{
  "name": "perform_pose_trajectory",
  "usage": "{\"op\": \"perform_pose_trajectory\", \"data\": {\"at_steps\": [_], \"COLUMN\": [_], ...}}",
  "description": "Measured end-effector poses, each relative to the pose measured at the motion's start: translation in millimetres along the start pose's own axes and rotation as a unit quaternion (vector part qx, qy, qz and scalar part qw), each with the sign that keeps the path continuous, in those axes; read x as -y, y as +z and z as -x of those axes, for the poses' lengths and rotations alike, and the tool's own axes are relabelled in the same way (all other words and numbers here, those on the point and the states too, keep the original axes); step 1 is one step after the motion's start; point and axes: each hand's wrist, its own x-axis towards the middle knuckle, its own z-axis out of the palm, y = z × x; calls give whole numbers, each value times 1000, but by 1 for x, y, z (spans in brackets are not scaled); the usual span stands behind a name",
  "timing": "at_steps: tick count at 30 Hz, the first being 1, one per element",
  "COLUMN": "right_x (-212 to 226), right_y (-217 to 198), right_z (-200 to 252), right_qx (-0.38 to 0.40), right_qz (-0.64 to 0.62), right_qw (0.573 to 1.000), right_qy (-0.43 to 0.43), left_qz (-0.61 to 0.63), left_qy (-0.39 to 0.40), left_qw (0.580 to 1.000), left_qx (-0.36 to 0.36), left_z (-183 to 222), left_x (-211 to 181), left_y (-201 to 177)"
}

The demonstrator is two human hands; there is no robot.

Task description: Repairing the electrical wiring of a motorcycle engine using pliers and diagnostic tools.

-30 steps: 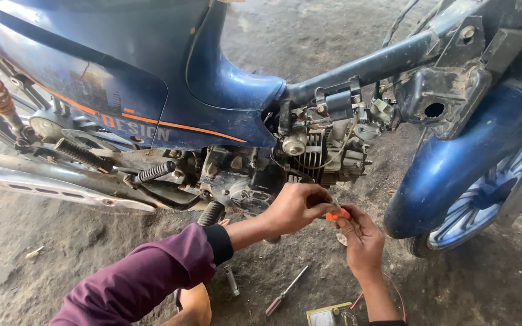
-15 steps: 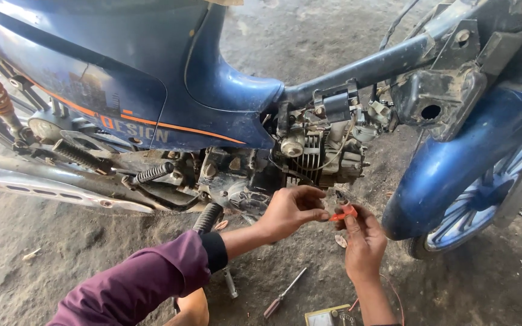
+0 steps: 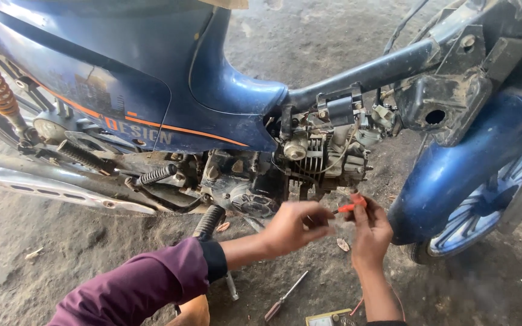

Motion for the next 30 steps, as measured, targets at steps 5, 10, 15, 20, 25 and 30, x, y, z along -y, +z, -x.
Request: {"op": "perform_pose_trajectory", "data": {"at_steps": [5,10,15,20,25,30], "right_x": [-10,-26,-52,-59,-54,-37], "right_y": [5,5,0,-2,0,8], "right_z": [-16,-32,-47,-50,-50,-43], "right_qx": [23,-19,-46,2,-21,-58], "right_qz": [31,37,99,54,21,82], "right_qw": [999,999,992,993,993,993], "right_qy": [-20,-18,-57,-100,-110,-63], "left_qz": [-69,-148,-206,-346,-519,-441], "left_qy": [112,219,337,246,79,-178], "left_qw": [991,963,918,900,835,872], "left_qx": [39,55,23,-95,-168,-116], "left_z": [14,31,35,46,54,64], "left_x": [-3,-5,-29,-44,-34,-22], "left_y": [2,0,-32,-116,-167,-172]}}
